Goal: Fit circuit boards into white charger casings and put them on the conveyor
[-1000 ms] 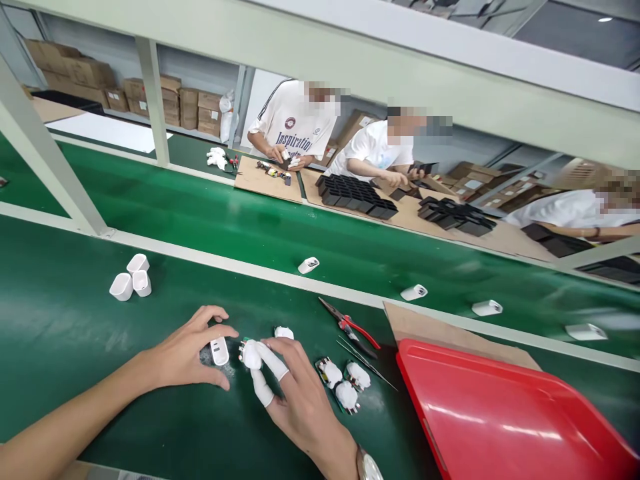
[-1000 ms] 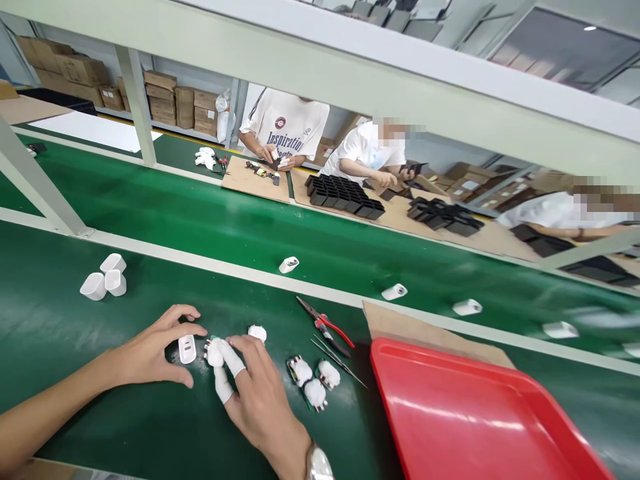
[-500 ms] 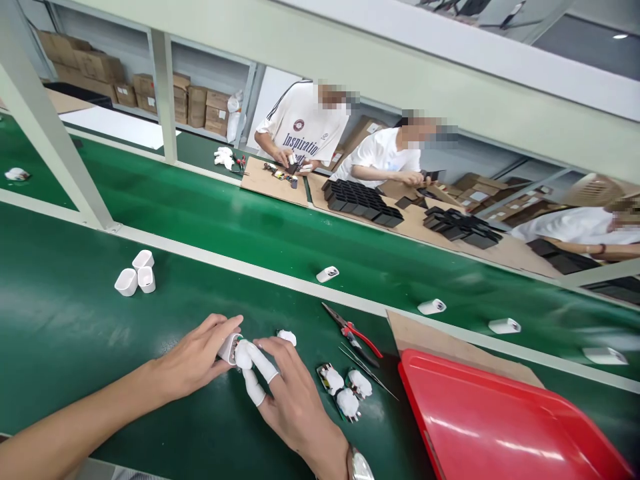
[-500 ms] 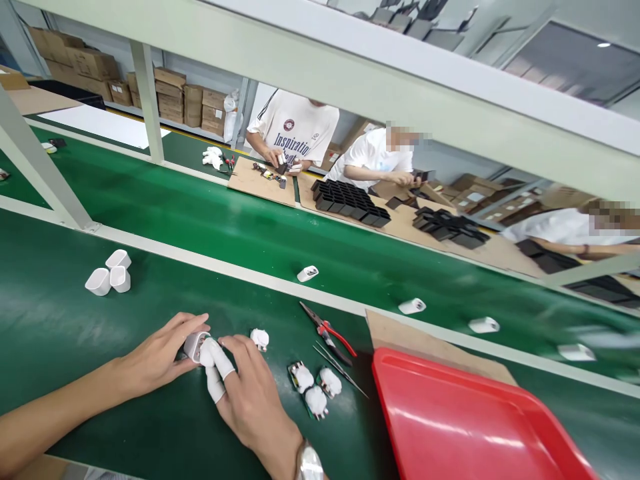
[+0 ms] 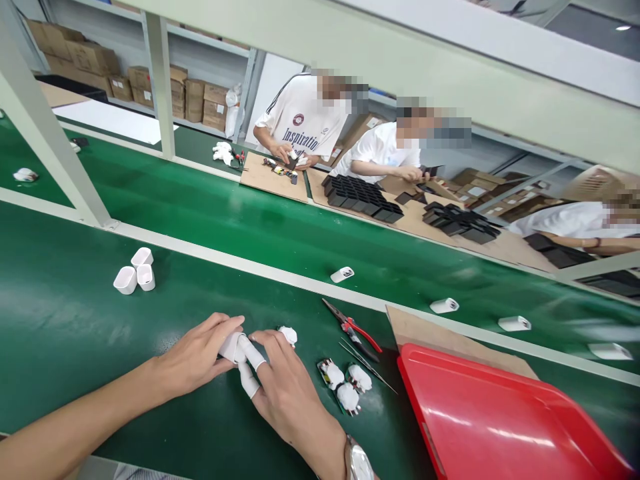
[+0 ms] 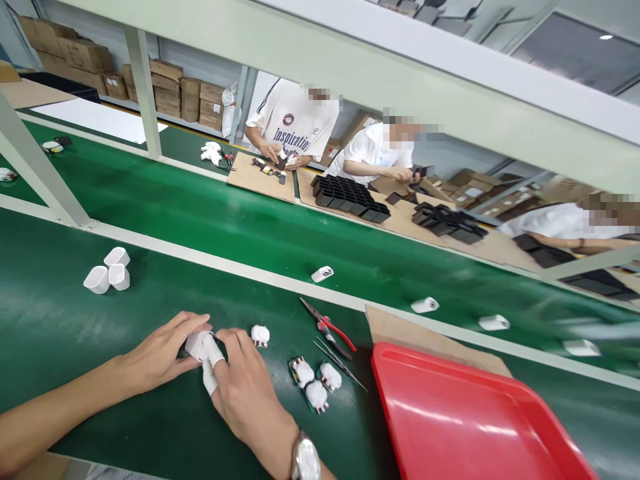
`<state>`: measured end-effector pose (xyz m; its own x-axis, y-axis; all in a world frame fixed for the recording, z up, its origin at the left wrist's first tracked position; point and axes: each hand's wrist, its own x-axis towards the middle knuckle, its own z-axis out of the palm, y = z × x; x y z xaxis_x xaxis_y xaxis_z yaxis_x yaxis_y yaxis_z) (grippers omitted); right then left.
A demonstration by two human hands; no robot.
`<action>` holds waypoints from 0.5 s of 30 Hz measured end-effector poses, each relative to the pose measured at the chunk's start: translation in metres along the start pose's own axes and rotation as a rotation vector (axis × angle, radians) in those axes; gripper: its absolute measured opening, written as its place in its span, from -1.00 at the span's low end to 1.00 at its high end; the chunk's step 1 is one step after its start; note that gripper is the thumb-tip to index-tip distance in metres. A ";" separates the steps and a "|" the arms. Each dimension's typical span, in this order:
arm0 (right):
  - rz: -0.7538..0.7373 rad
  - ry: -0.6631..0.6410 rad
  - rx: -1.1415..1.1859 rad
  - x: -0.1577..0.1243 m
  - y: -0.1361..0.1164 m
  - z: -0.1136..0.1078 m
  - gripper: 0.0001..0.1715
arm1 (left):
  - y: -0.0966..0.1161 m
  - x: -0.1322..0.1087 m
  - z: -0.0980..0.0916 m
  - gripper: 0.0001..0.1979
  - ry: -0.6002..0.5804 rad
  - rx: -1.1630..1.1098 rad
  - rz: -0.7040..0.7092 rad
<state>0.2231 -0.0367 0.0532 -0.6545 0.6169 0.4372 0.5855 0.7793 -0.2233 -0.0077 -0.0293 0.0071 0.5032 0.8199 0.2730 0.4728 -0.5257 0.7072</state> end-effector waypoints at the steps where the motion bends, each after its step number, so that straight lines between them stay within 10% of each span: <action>1: 0.013 -0.018 0.009 0.001 0.000 -0.002 -0.68 | -0.001 0.000 0.000 -0.17 -0.012 0.001 -0.005; 7: 0.065 -0.059 0.092 -0.003 0.006 -0.005 -0.39 | -0.004 0.000 -0.001 -0.12 -0.095 -0.088 -0.110; 15: 0.018 -0.086 0.157 -0.006 0.013 0.025 -0.51 | -0.005 -0.001 -0.009 -0.82 -0.077 0.005 -0.019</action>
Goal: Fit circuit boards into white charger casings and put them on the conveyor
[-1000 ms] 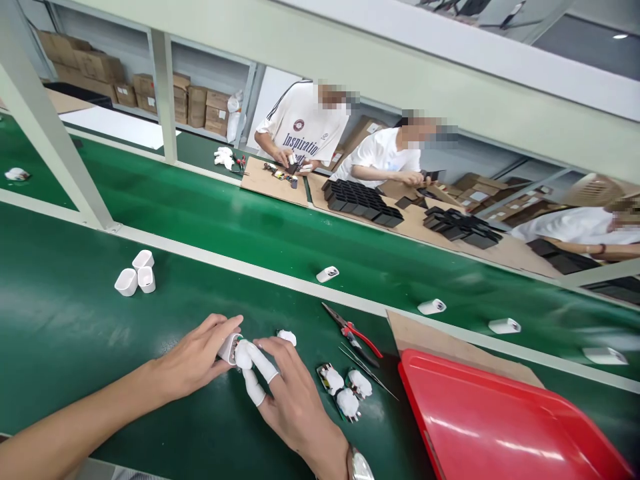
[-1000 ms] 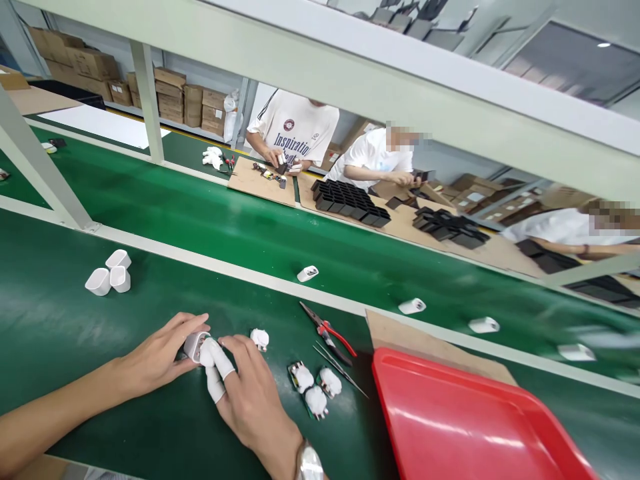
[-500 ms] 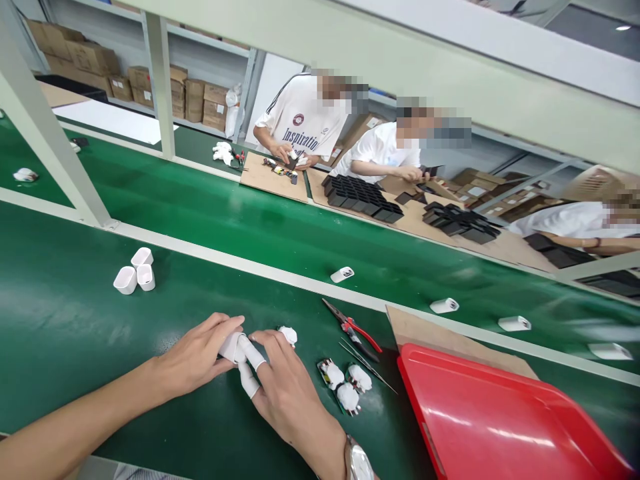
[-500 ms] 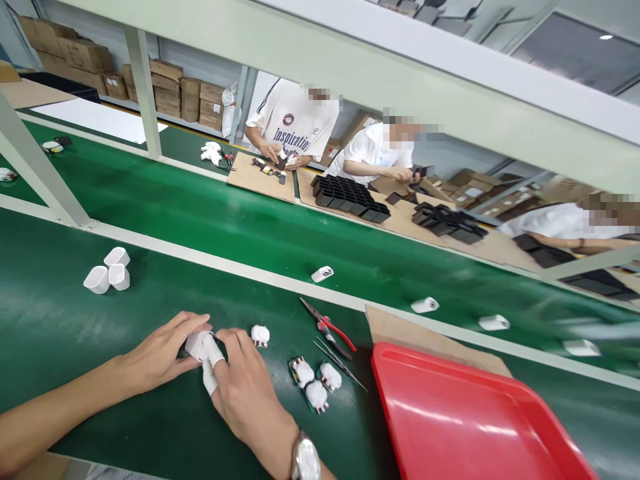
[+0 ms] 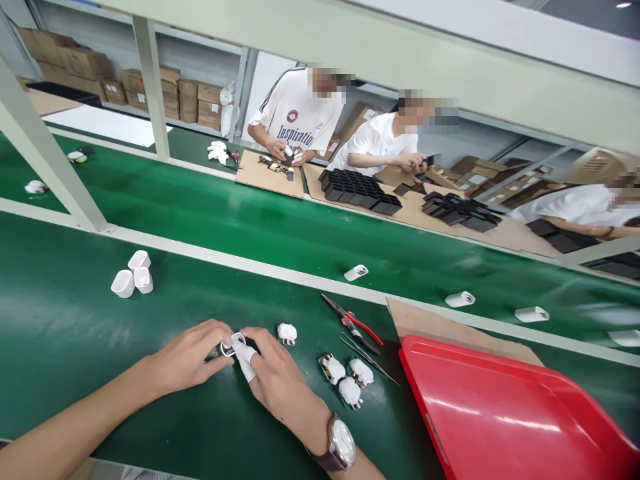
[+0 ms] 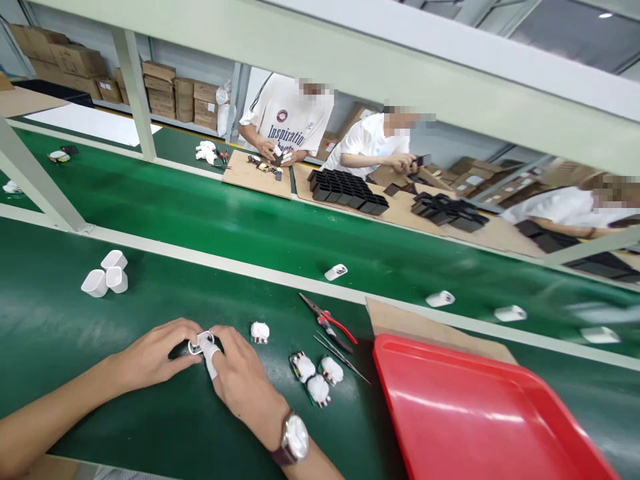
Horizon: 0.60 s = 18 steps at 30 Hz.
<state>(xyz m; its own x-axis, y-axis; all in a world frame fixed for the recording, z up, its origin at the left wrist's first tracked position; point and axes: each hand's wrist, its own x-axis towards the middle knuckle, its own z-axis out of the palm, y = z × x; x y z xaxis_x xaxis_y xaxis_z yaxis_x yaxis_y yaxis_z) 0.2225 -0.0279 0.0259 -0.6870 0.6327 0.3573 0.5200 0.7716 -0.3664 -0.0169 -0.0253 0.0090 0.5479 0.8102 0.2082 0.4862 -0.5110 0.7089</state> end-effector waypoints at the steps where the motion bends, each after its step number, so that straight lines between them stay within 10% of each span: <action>1: 0.011 0.005 0.016 0.000 0.001 0.000 -0.51 | 0.000 -0.001 0.000 -0.86 0.028 0.065 0.079; 5: 0.117 0.142 0.022 -0.008 0.014 -0.017 -0.52 | 0.003 -0.006 0.002 -0.85 0.146 0.218 0.252; 10: 0.249 0.306 -0.201 -0.039 0.048 -0.049 -0.59 | 0.007 0.008 -0.009 -0.81 -0.009 0.299 0.210; 18: 0.261 0.168 -0.477 -0.058 0.044 -0.003 -0.88 | -0.016 0.189 -0.037 -0.85 0.096 0.405 0.043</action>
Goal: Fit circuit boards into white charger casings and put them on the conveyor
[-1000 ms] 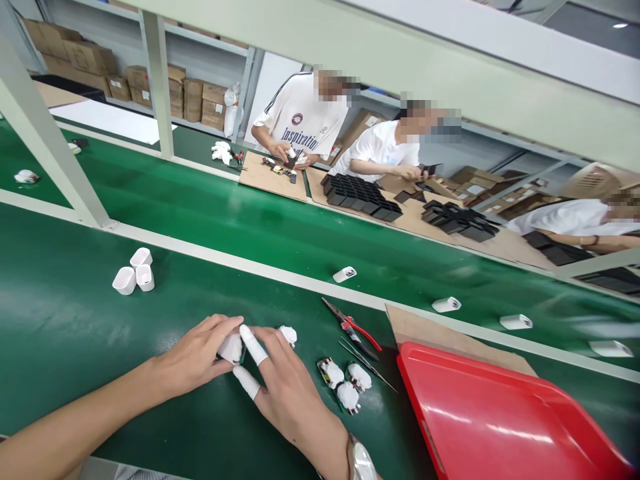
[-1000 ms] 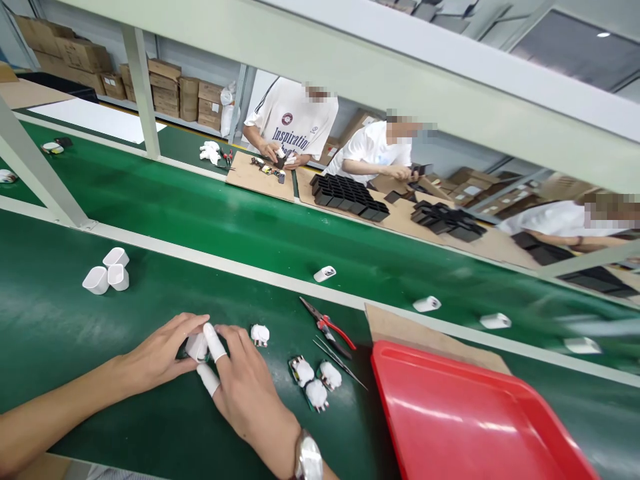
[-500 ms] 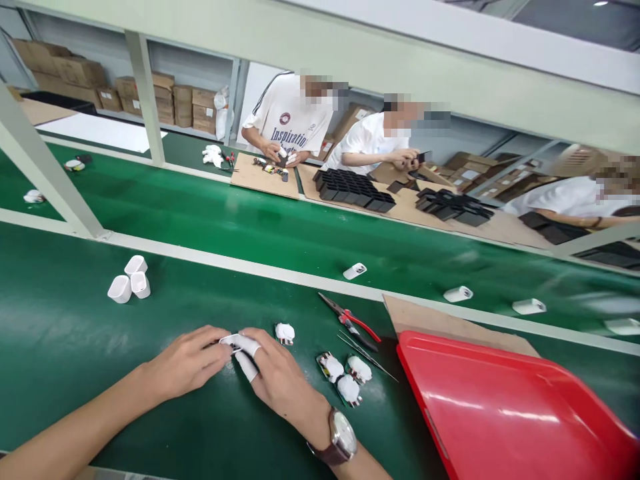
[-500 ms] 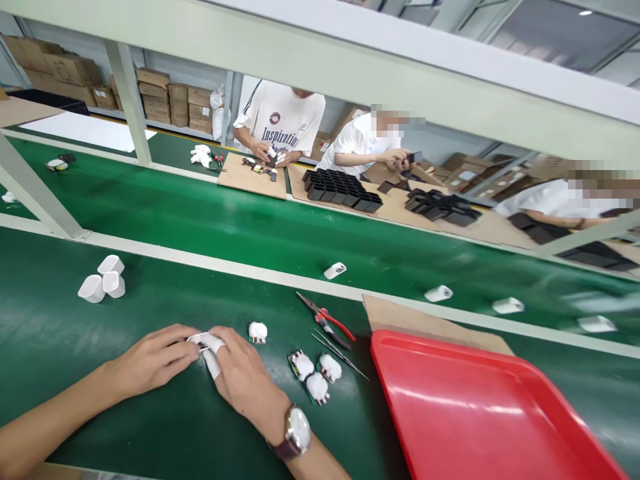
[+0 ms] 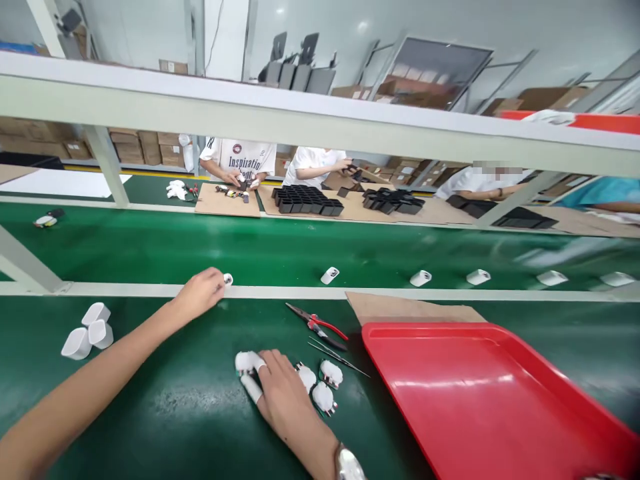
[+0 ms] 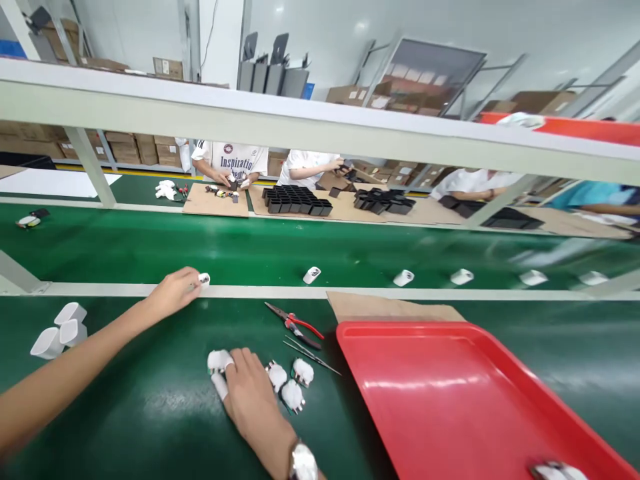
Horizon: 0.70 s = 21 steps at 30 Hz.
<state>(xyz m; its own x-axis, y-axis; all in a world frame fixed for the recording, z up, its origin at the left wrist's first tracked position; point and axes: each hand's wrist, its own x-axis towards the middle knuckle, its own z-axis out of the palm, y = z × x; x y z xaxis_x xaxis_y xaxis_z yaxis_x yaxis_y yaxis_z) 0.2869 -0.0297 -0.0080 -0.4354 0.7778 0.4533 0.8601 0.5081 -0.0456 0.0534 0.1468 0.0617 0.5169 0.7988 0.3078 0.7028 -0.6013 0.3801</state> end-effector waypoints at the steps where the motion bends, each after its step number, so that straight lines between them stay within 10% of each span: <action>1: 0.002 -0.024 0.013 0.000 -0.005 0.001 -0.87 | -0.006 0.022 0.004 -0.85 0.013 0.012 -0.031; 4: 0.039 -0.048 0.111 0.004 -0.011 -0.008 -0.81 | -0.017 0.056 0.015 -0.86 0.037 0.021 -0.085; 7: 0.033 -0.064 0.285 0.008 -0.004 -0.026 -0.47 | -0.020 0.040 0.007 -0.88 0.062 -0.002 -0.075; 12: -0.150 -0.234 0.364 0.012 0.005 -0.031 -0.06 | -0.033 -0.052 -0.071 -0.65 0.196 0.053 -0.088; 16: -0.155 -0.254 0.300 0.009 0.007 -0.013 -0.32 | -0.051 -0.143 -0.146 -0.65 0.301 0.253 -0.176; 21: -0.164 -0.149 0.367 0.007 0.009 -0.002 -0.58 | -0.068 -0.225 -0.159 -0.64 0.101 0.432 -0.152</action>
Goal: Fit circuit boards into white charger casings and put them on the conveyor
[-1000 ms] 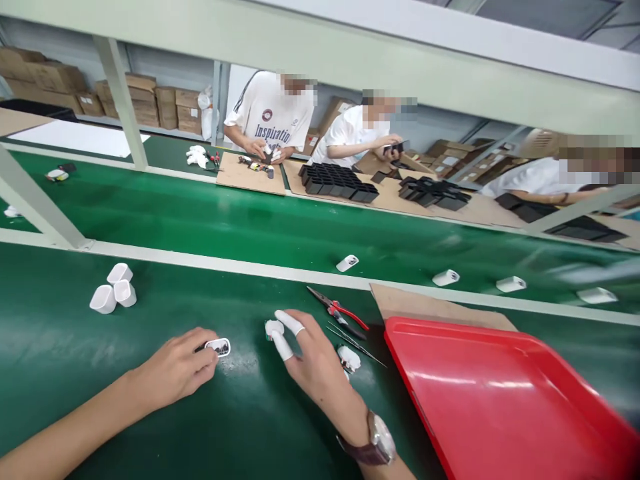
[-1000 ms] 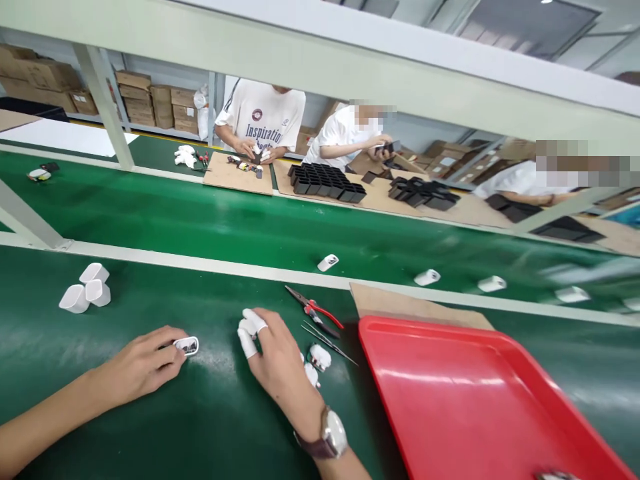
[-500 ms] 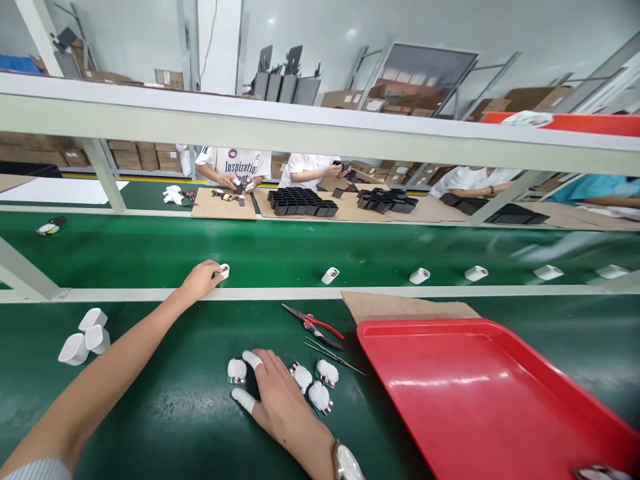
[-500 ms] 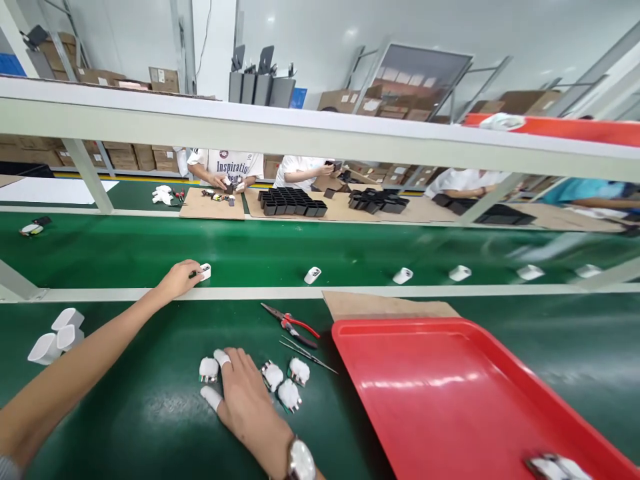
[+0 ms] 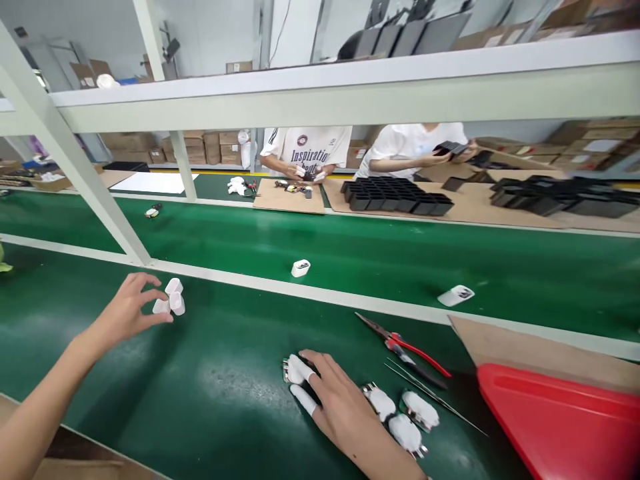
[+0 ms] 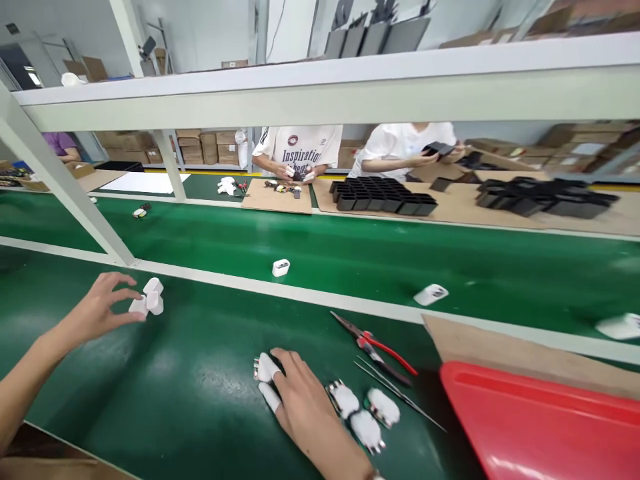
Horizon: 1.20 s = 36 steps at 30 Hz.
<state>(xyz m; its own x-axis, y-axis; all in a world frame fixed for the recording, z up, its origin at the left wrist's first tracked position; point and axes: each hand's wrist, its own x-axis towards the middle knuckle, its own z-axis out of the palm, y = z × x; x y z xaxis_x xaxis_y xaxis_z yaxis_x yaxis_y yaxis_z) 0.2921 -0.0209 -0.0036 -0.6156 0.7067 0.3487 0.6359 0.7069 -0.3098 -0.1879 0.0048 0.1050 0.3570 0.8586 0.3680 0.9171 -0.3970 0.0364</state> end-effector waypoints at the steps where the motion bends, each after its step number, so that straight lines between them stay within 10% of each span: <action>1: -0.007 0.005 0.016 0.000 -0.001 0.000 -0.56 | 0.002 -0.007 0.008 -0.68 -0.015 0.025 0.006; 6: 0.049 0.041 0.031 0.003 -0.012 -0.001 -0.64 | 0.054 0.004 0.051 -0.82 0.009 -0.174 0.092; 14: 0.091 0.074 0.061 0.000 -0.021 -0.010 -0.56 | 0.155 0.024 0.100 -0.89 -0.331 -0.710 0.190; 19: 0.075 0.163 0.154 0.007 -0.029 -0.010 -0.53 | 0.162 0.009 0.123 -0.46 -0.309 -0.803 0.001; 30: -0.023 0.204 0.117 0.034 -0.052 -0.013 -0.51 | 0.166 0.003 0.124 -0.42 -0.226 -0.742 0.009; 36: 0.015 0.239 0.206 0.030 -0.055 -0.017 -0.51 | 0.157 0.011 0.114 -0.35 -0.400 -0.785 0.080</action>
<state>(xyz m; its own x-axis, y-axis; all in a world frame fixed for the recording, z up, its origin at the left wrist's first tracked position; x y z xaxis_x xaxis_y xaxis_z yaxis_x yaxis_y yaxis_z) 0.2468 -0.0389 0.0385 -0.4642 0.7073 0.5332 0.5218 0.7048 -0.4806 -0.0200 -0.0107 0.0087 0.5851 0.8094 0.0499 0.5524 -0.4429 0.7062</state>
